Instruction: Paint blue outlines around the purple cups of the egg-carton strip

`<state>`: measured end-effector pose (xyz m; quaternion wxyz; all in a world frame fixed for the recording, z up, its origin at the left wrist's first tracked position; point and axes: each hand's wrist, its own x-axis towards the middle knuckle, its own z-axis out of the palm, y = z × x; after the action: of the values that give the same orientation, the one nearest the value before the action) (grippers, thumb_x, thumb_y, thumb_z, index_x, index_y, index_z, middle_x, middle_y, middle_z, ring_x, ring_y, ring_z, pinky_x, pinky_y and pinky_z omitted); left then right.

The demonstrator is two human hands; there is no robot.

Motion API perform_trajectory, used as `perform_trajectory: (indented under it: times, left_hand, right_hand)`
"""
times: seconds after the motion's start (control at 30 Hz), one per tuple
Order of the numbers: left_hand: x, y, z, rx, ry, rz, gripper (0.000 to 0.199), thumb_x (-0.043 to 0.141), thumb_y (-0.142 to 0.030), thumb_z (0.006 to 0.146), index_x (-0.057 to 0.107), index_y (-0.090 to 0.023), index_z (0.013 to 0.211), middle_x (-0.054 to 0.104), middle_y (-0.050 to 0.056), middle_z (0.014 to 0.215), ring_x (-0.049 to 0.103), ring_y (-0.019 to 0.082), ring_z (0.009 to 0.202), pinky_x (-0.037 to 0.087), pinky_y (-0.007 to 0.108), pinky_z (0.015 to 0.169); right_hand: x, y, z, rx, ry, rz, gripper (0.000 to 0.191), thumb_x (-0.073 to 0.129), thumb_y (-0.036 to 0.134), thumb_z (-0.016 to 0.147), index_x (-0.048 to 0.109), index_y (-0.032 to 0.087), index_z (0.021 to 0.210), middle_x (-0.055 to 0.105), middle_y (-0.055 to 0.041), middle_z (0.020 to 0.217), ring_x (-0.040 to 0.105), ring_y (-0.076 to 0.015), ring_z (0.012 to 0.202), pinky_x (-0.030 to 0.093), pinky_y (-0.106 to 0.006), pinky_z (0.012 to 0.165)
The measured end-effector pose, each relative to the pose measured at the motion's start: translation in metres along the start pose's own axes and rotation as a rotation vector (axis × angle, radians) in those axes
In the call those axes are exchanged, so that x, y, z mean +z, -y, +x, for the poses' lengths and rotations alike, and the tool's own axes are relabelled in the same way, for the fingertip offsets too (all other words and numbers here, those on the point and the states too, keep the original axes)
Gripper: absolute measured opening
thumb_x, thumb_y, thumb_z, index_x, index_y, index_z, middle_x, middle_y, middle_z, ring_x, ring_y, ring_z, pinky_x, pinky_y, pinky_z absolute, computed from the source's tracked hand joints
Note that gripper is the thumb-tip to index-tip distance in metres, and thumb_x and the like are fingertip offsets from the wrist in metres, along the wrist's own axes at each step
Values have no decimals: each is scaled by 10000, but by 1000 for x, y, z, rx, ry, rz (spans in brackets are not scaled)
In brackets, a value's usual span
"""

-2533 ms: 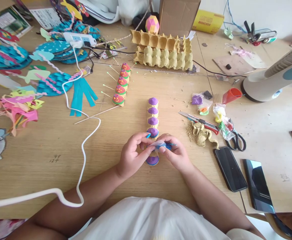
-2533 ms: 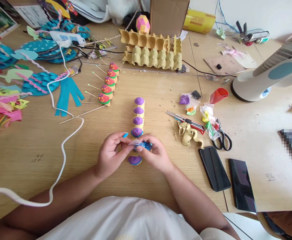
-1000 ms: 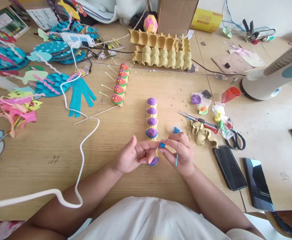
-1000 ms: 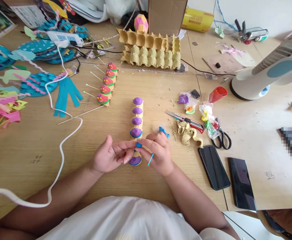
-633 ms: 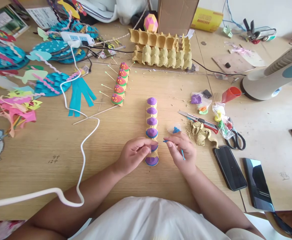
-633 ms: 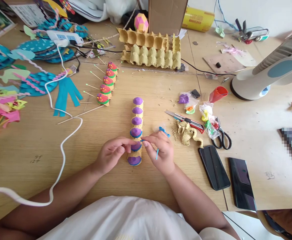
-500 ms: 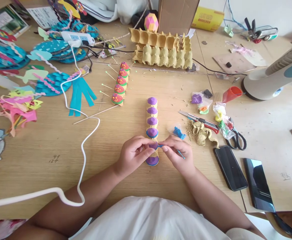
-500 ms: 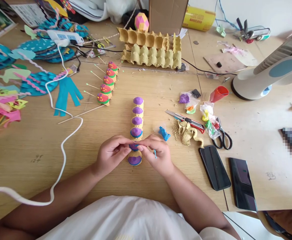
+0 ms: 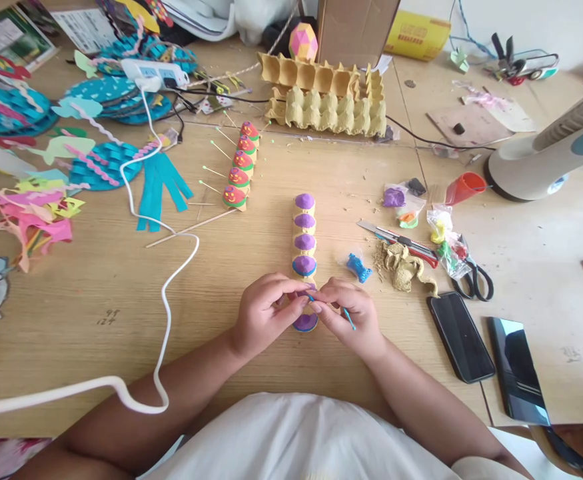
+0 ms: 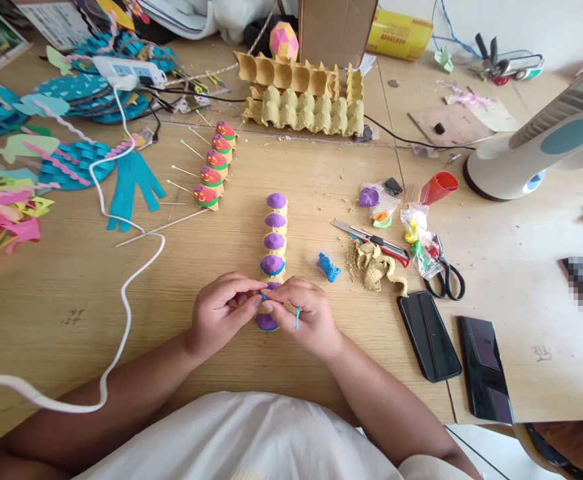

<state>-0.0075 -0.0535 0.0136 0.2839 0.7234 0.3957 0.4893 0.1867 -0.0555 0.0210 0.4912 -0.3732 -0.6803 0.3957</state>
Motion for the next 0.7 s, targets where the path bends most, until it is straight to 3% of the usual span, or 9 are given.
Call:
perform_trajectory:
  times: [0.13, 0.27, 0.4, 0.57, 0.7]
  left_hand:
    - [2, 5, 2, -97, -16, -112, 166, 776, -248, 943, 762, -206, 1103, 729, 7, 850, 608, 108, 679, 517, 224, 645]
    - [2, 9, 4, -200, -28, -267, 310, 804, -385, 921, 765, -201, 1167, 705, 23, 862, 563, 124, 689, 510, 242, 649]
    - [2, 11, 3, -226, -26, -284, 343, 789, -454, 922, 774, -195, 1146, 708, 43, 869, 571, 148, 729, 511, 272, 683]
    - [1, 12, 0, -236, -30, -263, 275, 687, -397, 1003, 758, -194, 1175, 708, 63, 931, 641, 175, 842, 536, 289, 747]
    - [0, 10, -1, -137, 13, -261, 250, 603, -290, 1046, 743, -217, 1240, 717, 72, 1011, 669, 182, 923, 566, 312, 816]
  right_hand:
    - [-1, -2, -1, 133, -3, 69, 188, 730, 378, 978, 843, 229, 959, 774, -42, 742, 627, -137, 616, 513, -279, 604]
    - [-2, -6, 0, 331, -155, 170, 259, 753, 476, 947, 848, 237, 914, 781, -40, 768, 675, -159, 684, 549, -290, 655]
    - [-2, -8, -1, 363, -144, 256, 248, 771, 479, 933, 849, 244, 919, 787, -39, 794, 697, -171, 734, 574, -302, 702]
    - [-1, -17, -4, 412, -99, 456, 256, 804, 484, 906, 842, 261, 1025, 789, -27, 855, 699, -154, 779, 587, -298, 767]
    - [0, -21, -4, 503, -72, 529, 272, 873, 462, 834, 836, 250, 999, 779, -21, 864, 662, -139, 751, 566, -285, 740]
